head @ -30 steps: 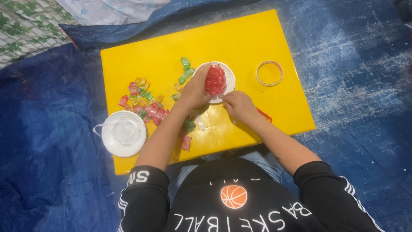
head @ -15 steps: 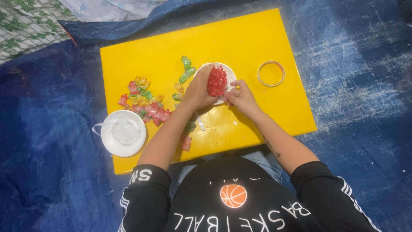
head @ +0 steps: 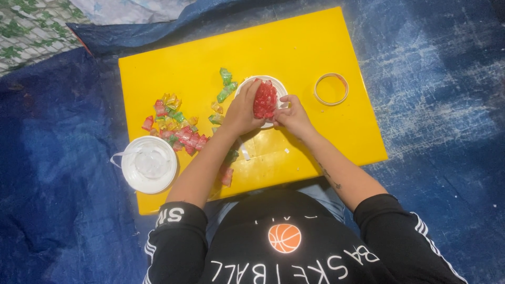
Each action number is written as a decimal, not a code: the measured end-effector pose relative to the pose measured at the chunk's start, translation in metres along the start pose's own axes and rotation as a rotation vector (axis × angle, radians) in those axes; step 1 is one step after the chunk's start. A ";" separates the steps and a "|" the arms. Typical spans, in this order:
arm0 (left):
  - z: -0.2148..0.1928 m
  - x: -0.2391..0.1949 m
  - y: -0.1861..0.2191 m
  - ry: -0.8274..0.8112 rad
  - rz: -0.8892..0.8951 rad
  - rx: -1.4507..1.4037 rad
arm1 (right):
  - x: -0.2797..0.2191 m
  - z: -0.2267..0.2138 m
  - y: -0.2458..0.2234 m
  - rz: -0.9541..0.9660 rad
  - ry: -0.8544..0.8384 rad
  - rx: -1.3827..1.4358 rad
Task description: The person constructs a flower-shaped craft by attaching wrapped candies to a small plastic lid and uses a pair of pliers to cut and manipulate small pieces of tape and candy wrappers.
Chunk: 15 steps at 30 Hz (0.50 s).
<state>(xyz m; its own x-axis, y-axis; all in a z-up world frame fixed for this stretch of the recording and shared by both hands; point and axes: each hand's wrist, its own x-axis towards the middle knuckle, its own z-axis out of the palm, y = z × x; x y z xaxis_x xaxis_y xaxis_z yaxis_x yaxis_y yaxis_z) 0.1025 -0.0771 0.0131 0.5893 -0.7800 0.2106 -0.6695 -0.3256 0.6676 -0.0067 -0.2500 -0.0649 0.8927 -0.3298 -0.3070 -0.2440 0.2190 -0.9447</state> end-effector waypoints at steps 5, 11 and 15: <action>0.002 0.001 0.001 -0.004 -0.006 0.022 | -0.001 0.008 -0.003 -0.002 0.025 0.007; 0.003 0.000 -0.006 0.008 0.033 0.033 | -0.012 0.005 -0.017 -0.001 0.002 -0.109; -0.003 -0.003 0.000 -0.027 -0.033 0.053 | -0.025 -0.004 -0.029 -0.036 0.034 -0.224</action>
<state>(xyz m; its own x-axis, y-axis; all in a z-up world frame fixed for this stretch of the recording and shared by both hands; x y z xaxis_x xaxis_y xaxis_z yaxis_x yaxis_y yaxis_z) 0.1020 -0.0731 0.0150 0.5994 -0.7822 0.1698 -0.6738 -0.3786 0.6346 -0.0232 -0.2524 -0.0301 0.8901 -0.3651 -0.2729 -0.2939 -0.0019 -0.9558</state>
